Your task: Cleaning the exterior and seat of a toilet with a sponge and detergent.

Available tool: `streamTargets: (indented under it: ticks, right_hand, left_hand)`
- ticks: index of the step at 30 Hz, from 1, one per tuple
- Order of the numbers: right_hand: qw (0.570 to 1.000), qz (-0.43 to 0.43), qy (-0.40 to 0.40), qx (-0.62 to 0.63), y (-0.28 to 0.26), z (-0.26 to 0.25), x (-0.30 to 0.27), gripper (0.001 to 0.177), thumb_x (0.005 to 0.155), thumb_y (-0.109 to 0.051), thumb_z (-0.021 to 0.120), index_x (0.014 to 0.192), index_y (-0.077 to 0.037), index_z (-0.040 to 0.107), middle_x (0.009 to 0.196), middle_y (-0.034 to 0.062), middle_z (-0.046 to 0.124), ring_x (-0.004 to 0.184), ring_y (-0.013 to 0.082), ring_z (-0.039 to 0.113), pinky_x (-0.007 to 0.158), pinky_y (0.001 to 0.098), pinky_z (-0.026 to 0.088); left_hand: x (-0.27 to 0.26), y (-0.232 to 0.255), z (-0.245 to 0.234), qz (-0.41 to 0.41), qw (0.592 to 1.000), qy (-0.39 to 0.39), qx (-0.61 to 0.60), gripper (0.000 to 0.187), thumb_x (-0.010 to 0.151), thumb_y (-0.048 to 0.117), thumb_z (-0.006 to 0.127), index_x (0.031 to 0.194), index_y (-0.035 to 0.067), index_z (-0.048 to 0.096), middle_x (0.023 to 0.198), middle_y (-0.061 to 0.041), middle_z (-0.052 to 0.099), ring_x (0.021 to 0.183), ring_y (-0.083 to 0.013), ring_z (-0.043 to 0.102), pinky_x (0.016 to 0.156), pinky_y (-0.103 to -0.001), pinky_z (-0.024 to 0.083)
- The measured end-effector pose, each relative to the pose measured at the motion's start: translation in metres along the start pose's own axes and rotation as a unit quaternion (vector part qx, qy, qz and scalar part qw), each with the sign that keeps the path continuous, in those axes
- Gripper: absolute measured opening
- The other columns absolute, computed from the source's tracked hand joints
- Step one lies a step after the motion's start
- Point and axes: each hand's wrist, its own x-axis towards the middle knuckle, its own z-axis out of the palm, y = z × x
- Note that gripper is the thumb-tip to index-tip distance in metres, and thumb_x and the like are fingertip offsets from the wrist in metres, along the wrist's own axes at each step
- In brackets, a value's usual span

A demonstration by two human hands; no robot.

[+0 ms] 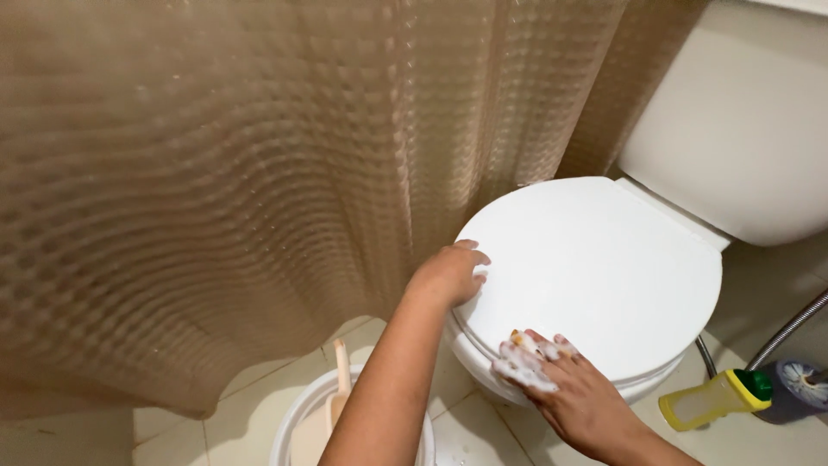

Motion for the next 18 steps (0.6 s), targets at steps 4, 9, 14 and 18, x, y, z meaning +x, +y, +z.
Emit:
streamTargets:
  ticks: [4, 9, 14, 18]
  right_hand:
    - [0.997, -0.010, 0.050, -0.061, -0.024, 0.011, 0.045, 0.057, 0.090, -0.018, 0.052, 0.146, -0.024, 0.053, 0.155, 0.0075, 0.043, 0.144, 0.0306, 0.035, 0.115, 0.0529, 0.025]
    - [0.984, 0.157, 0.014, 0.078, -0.038, 0.036, 0.152, 0.046, 0.092, -0.026, 0.055, 0.135, -0.010, 0.054, 0.144, 0.0113, 0.051, 0.135, 0.0298, 0.042, 0.113, 0.0462, 0.031]
    - [0.978, 0.164, 0.025, 0.123, -0.048, 0.024, 0.139, 0.044, 0.092, -0.029, 0.059, 0.132, -0.010, 0.056, 0.137, 0.0098, 0.056, 0.130, 0.0309, 0.048, 0.113, 0.0444, 0.036]
    - [0.996, 0.086, -0.028, -0.017, -0.043, 0.031, 0.088, 0.036, 0.096, -0.027, 0.059, 0.129, -0.012, 0.060, 0.140, 0.0119, 0.053, 0.134, 0.0384, 0.044, 0.116, 0.0505, 0.031]
  left_hand:
    - [-0.006, 0.016, -0.021, 0.024, 0.998, 0.050, -0.009, 0.036, 0.086, 0.022, 0.070, 0.122, 0.017, 0.074, 0.149, -0.011, 0.055, 0.133, -0.0322, 0.054, 0.110, -0.042, 0.044]
    - [-0.020, 0.049, -0.048, 0.033, 0.996, 0.084, -0.016, 0.037, 0.087, 0.016, 0.065, 0.124, 0.017, 0.073, 0.151, -0.008, 0.054, 0.135, -0.0291, 0.053, 0.110, -0.041, 0.045]
    - [-0.009, 0.055, -0.027, 0.035, 0.997, 0.052, 0.054, 0.039, 0.090, 0.021, 0.066, 0.129, 0.018, 0.069, 0.154, -0.007, 0.049, 0.137, -0.0297, 0.049, 0.111, -0.045, 0.041]
    - [-0.007, 0.065, -0.022, 0.031, 0.996, 0.024, 0.084, 0.039, 0.091, 0.025, 0.068, 0.129, 0.019, 0.068, 0.153, -0.008, 0.048, 0.136, -0.0306, 0.049, 0.112, -0.053, 0.038]
